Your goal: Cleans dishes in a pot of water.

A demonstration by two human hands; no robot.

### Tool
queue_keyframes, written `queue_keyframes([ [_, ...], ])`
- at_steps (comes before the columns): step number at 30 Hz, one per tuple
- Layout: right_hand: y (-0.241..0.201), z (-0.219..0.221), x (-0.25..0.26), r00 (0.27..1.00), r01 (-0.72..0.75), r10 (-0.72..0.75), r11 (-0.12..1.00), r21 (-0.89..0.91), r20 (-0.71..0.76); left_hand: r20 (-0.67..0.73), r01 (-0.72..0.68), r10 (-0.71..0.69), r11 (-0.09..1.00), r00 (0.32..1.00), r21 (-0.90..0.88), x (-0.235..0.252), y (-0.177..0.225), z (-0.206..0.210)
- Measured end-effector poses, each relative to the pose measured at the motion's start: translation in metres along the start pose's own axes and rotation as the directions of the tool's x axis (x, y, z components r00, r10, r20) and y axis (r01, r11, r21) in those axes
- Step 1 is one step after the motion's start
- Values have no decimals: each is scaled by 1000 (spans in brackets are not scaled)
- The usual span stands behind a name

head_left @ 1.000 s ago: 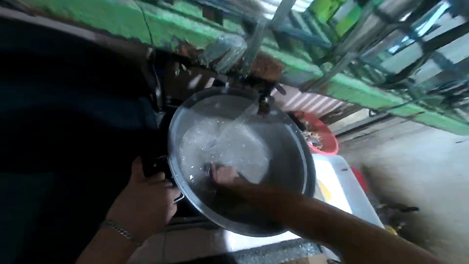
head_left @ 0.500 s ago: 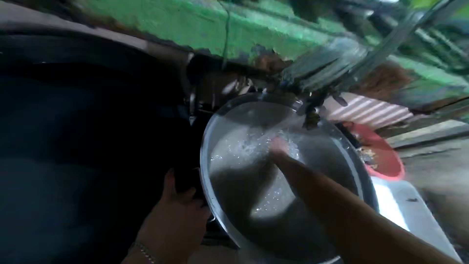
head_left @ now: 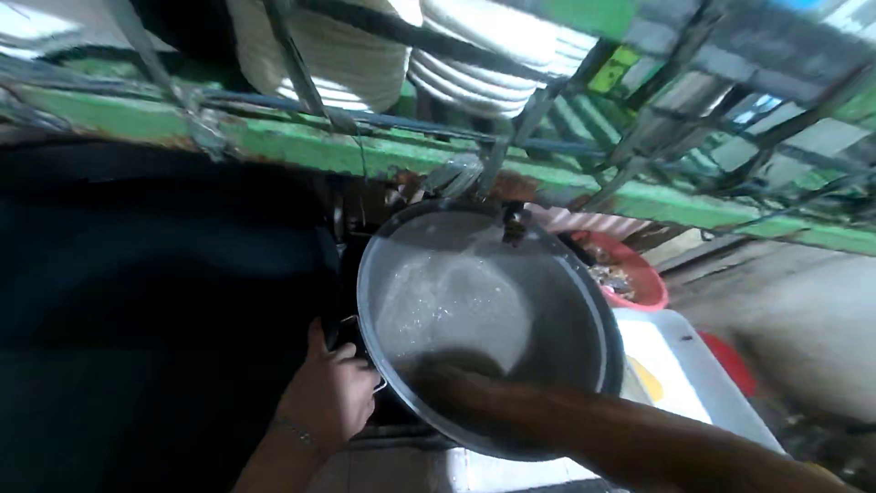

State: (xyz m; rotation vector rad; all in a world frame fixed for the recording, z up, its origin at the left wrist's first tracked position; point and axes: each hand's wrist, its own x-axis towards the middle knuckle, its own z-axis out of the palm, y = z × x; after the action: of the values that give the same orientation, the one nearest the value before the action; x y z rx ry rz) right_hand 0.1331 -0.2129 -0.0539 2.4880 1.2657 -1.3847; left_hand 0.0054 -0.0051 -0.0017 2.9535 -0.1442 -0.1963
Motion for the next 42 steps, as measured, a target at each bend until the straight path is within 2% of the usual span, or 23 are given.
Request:
queue_keyframes([
  [1,33,19,-15,999,-42,43,999,-15,16,206,38,-40,999,978,14,4,6,-23],
  [2,72,33,-26,996,-89,90,995,-43,4,303,50,-56,998,951,29,7,10,-34],
  [3,109,38,-34,990,-140,137,988,-67,-47,300,47,-54,998,952,30,7,10,-34],
  [4,136,30,-38,976,-199,192,978,-67,-98,205,35,-36,999,978,10,4,8,-25],
  [6,170,-14,-32,924,-364,354,930,-50,-148,-148,-30,30,1000,989,0,-2,0,8],
  [10,195,-83,43,646,-653,682,726,214,-343,-137,1,2,1000,991,20,-4,1,5],
  [12,170,-103,84,604,-667,690,711,220,-399,-85,23,-19,999,996,46,-3,3,1],
  [16,97,-93,131,801,-437,409,899,41,-436,-67,18,-12,996,998,88,-2,2,0],
  [17,84,-68,141,773,-356,274,934,-33,-572,-67,19,-14,997,998,80,-1,3,0],
  [18,84,-30,160,621,-238,37,960,-144,-783,-55,23,-19,998,998,66,-1,3,-1],
  [19,86,-2,186,392,-159,-201,947,-281,-898,-32,31,-30,998,999,58,-1,3,-2],
  [20,51,-9,162,672,-124,-51,976,-179,-738,21,50,-51,997,998,52,-1,4,-4],
  [21,21,-19,133,865,-129,74,989,-77,-496,45,59,-60,997,997,43,-1,4,-4],
  [22,9,-21,111,954,-115,109,993,-3,-278,36,55,-56,998,998,30,-1,3,-4],
  [23,12,-12,89,984,-77,80,997,27,-157,12,43,-43,999,999,13,-1,2,-2],
  [25,41,12,36,998,-2,2,1000,-3,-60,-48,13,-13,1000,999,3,0,-1,3],
  [28,155,25,-2,1000,-23,22,998,-65,-20,-46,-13,14,1000,999,8,0,0,3],
  [31,220,-40,-11,926,-372,365,927,-55,-100,-74,-19,19,1000,997,4,0,0,3],
  [33,218,-89,11,748,-626,637,770,123,-186,-76,-9,10,1000,997,11,-1,1,3],
  [35,212,-122,55,640,-622,703,711,328,-309,-36,15,-14,1000,999,14,-1,4,-3],
  [38,160,-156,123,685,-487,583,812,320,-436,-42,30,-29,999,999,22,-2,4,-4],
  [40,109,-169,158,711,-306,514,840,448,-479,-93,18,-15,999,996,32,-3,4,1],
  [42,76,-181,172,709,-108,555,694,712,-434,-106,12,-8,999,994,44,-3,3,1],
])
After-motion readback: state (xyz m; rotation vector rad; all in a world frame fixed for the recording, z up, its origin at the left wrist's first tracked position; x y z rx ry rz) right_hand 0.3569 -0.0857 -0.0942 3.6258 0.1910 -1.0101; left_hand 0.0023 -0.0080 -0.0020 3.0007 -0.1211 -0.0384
